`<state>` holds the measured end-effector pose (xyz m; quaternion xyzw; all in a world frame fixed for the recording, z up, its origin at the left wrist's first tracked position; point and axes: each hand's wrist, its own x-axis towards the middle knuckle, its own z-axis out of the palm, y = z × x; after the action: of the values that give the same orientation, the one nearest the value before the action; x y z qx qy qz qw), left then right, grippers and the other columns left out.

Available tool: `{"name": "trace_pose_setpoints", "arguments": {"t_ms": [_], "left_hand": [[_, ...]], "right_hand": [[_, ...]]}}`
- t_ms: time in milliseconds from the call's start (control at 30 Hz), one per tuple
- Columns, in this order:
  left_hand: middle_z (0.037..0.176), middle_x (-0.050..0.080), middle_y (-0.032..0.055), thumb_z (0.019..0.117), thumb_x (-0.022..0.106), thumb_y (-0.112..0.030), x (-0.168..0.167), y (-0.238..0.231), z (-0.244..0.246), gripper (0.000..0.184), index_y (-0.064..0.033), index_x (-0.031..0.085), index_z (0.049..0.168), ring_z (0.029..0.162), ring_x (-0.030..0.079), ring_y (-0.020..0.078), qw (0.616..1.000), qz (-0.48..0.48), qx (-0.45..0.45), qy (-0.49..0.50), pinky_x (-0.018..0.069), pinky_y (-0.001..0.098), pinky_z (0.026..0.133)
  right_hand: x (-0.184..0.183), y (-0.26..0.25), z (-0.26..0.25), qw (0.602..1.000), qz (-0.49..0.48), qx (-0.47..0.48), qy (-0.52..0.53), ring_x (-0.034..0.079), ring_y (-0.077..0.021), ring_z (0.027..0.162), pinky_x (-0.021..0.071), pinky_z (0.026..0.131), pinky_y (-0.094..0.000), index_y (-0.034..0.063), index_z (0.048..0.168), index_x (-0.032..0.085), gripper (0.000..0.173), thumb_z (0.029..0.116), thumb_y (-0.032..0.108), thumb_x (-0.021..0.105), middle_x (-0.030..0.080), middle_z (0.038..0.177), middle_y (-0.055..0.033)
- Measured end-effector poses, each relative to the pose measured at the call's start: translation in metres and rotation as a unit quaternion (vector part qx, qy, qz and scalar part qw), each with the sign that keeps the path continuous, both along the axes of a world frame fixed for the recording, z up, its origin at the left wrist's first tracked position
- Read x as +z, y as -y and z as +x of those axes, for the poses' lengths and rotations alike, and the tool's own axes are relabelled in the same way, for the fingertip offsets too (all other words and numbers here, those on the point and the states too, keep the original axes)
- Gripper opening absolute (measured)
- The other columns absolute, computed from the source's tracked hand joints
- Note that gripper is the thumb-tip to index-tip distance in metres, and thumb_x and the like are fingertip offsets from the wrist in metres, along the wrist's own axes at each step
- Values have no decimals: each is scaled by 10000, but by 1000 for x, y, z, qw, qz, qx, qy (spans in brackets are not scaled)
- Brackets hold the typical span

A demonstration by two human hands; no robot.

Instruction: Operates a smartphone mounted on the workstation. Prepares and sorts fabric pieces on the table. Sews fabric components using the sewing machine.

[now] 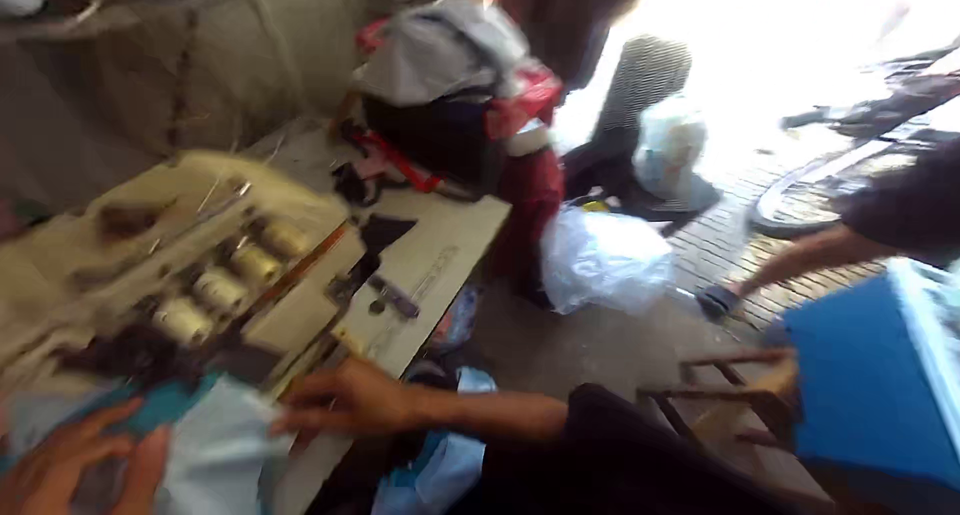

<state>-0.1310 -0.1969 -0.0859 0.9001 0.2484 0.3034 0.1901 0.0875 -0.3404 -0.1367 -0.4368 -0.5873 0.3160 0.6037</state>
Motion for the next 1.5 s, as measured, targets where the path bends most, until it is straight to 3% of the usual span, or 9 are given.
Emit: {"name": "trace_pose_setpoints", "arguments": {"t_ms": [100,233,333,467,633,1000,1333,1500], "left_hand": [[1227,658,295,1004,604,-302,4,16,0,414,108,660,988,1200,613,393,997,26,69,-17,447,541,1048],[1306,668,157,998,612,-224,9,19,3,253,11,652,914,1310,576,283,997,24,78,-9,418,484,1127],[1320,665,116,989,614,-190,15,19,4,186,-25,647,907,1339,560,246,997,8,72,-12,411,498,1137],[1295,675,126,992,625,-168,13,19,2,170,-24,640,904,1297,589,235,997,3,80,-10,441,453,1107],[1258,692,122,990,646,-177,11,17,8,164,-37,647,905,1313,576,245,996,24,89,2,401,475,1127],[1285,688,129,997,632,-193,12,20,-7,199,-32,637,881,1340,568,258,997,21,71,-6,399,494,1145],[1256,704,133,993,642,-190,11,19,-6,196,-37,646,871,1318,584,257,996,31,84,3,396,487,1123],[1255,708,142,995,639,-185,9,18,-5,202,-32,643,863,1320,592,258,996,33,84,7,401,494,1135]], "right_hand": [[0,7,1,998,-46,36,-26,733,-116,788,635,751,-296,-106,1098,680,206,1010,71,623,738,904,-114],[-13,2,-1,996,-64,59,-30,732,-95,787,638,757,-286,-54,1106,663,170,1000,77,637,745,898,-61],[-10,-2,-3,996,-55,52,-44,730,-87,754,640,727,-278,-41,1074,664,135,994,66,642,744,863,-38],[-12,-2,-3,996,-45,59,-44,726,-86,716,642,687,-274,-33,1061,669,129,1007,78,633,744,836,-35],[-15,-3,-5,998,-34,36,-34,723,-67,689,628,662,-251,-12,1002,673,143,1031,110,604,750,785,-15],[-17,9,-17,992,-39,94,-74,723,-48,773,617,739,-218,-37,1014,665,194,1060,122,563,752,843,-27],[-17,9,-25,989,-35,97,-105,723,-38,773,611,733,-206,-32,993,656,246,1084,149,518,754,847,-31],[-19,6,-27,994,-24,69,-82,695,-14,718,580,671,-179,-16,957,636,291,1096,197,495,735,795,-23]]}}
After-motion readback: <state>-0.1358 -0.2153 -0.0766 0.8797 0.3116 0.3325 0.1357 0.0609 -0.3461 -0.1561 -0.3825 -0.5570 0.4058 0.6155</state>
